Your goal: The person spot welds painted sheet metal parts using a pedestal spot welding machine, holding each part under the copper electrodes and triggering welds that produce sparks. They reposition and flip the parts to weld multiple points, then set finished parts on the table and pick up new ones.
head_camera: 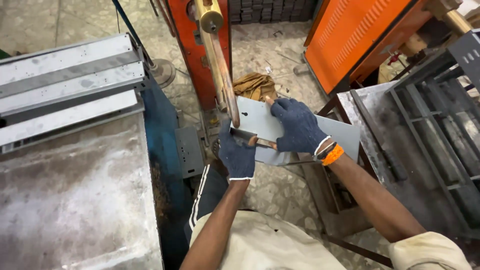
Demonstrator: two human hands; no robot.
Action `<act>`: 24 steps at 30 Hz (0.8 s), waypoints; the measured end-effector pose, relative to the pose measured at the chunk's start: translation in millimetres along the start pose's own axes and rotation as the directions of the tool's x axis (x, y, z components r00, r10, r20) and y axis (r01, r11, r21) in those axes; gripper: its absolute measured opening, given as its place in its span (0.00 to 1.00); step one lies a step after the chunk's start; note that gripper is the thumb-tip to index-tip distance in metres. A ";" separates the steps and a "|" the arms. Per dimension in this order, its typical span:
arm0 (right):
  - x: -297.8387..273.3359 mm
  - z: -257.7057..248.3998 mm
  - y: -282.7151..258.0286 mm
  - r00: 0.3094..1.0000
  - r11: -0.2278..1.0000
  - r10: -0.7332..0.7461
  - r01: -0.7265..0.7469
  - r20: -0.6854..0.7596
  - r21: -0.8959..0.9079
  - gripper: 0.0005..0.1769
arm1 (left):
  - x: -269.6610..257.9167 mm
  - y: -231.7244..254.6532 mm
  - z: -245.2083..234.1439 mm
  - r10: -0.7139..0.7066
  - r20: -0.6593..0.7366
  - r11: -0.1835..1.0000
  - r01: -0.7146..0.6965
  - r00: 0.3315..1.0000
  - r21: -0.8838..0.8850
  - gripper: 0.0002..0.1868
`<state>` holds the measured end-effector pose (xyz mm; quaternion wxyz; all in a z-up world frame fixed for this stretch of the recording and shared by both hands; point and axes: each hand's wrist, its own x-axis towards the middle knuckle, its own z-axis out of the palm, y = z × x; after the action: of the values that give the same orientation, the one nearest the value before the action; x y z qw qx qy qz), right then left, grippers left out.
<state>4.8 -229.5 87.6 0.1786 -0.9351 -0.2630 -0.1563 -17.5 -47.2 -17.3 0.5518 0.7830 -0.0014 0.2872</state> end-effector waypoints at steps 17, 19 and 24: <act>0.8 -4.2 -8.0 0.998 1.000 -0.005 0.006 0.057 -0.018 0.58 | -0.9 3.3 0.5 -0.087 0.019 0.996 0.087 0.996 -0.001 0.43; -3.1 -4.8 -15.3 0.999 1.000 0.013 -0.012 0.040 -0.019 0.60 | 2.8 1.5 -2.9 -0.041 0.025 0.999 0.041 0.999 0.013 0.44; -19.1 4.5 -34.0 0.990 0.990 0.137 -0.138 -0.037 -0.014 0.63 | 7.8 -12.2 -15.7 0.105 0.135 0.990 -0.090 0.985 -0.111 0.45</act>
<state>-28.5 -208.8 84.8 0.1861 -0.9495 -0.1935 -0.1623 -14.2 -26.4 -20.8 0.5759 0.7702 -0.0939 0.2574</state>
